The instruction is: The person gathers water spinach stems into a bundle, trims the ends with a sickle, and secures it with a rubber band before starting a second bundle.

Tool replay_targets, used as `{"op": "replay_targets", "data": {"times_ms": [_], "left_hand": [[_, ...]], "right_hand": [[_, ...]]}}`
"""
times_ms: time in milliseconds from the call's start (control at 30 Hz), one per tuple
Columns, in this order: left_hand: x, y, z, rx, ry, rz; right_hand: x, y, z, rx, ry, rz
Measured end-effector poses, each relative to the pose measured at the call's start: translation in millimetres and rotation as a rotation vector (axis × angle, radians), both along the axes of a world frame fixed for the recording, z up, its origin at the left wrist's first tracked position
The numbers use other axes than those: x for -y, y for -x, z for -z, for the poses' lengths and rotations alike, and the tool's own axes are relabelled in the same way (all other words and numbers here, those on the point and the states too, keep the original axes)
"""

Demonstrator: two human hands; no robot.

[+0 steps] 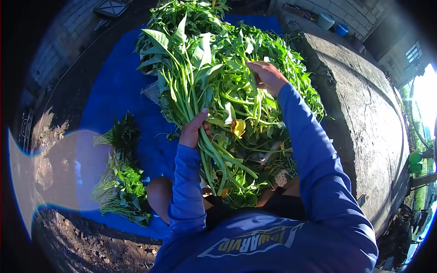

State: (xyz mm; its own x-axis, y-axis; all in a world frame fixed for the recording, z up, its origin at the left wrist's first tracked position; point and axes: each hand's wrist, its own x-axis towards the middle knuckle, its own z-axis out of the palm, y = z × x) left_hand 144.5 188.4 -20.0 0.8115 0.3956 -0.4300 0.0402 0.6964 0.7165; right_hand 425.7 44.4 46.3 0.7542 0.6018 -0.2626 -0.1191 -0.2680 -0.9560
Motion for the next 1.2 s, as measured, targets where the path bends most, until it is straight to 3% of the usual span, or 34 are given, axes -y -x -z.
{"op": "replay_targets", "data": {"times_ms": [33, 133, 233, 267, 300, 400, 500, 600, 867, 967, 1200], "left_hand": [[0, 1, 0, -0.011, -0.004, -0.011], [0, 2, -5, -0.020, -0.011, -0.045], [-1, 4, -1, -0.008, -0.025, -0.066], [-2, 4, 0, -0.006, -0.048, -0.070], [-2, 4, 0, -0.004, -0.070, -0.073], [-1, 2, 4, -0.026, -0.092, -0.094], [0, 0, 10, -0.059, -0.249, -0.098], [6, -7, 12, 0.044, -0.267, -0.172], [20, -13, 9, -0.022, -0.190, -0.155], [19, -11, 14, -0.010, -0.198, -0.123], [17, -9, 21, 0.017, -0.219, -0.105]], "right_hand": [[-3, 0, -3, -0.162, -0.119, 0.028], [-8, -10, 1, -0.247, -0.261, 0.009], [-1, -1, -9, -0.196, -0.344, 0.076], [2, -4, -8, -0.069, -0.329, 0.060], [3, 10, -18, 0.075, -0.224, 0.173], [14, 26, -21, 0.296, -0.239, 0.403], [28, 53, -33, 0.050, -0.346, 0.456], [39, 76, -34, -0.006, -0.494, 0.431], [39, 130, -26, 0.276, -0.545, 0.251], [50, 134, -44, -0.160, -0.673, 0.124], [53, 138, -36, -0.200, -0.596, 0.028]]}}
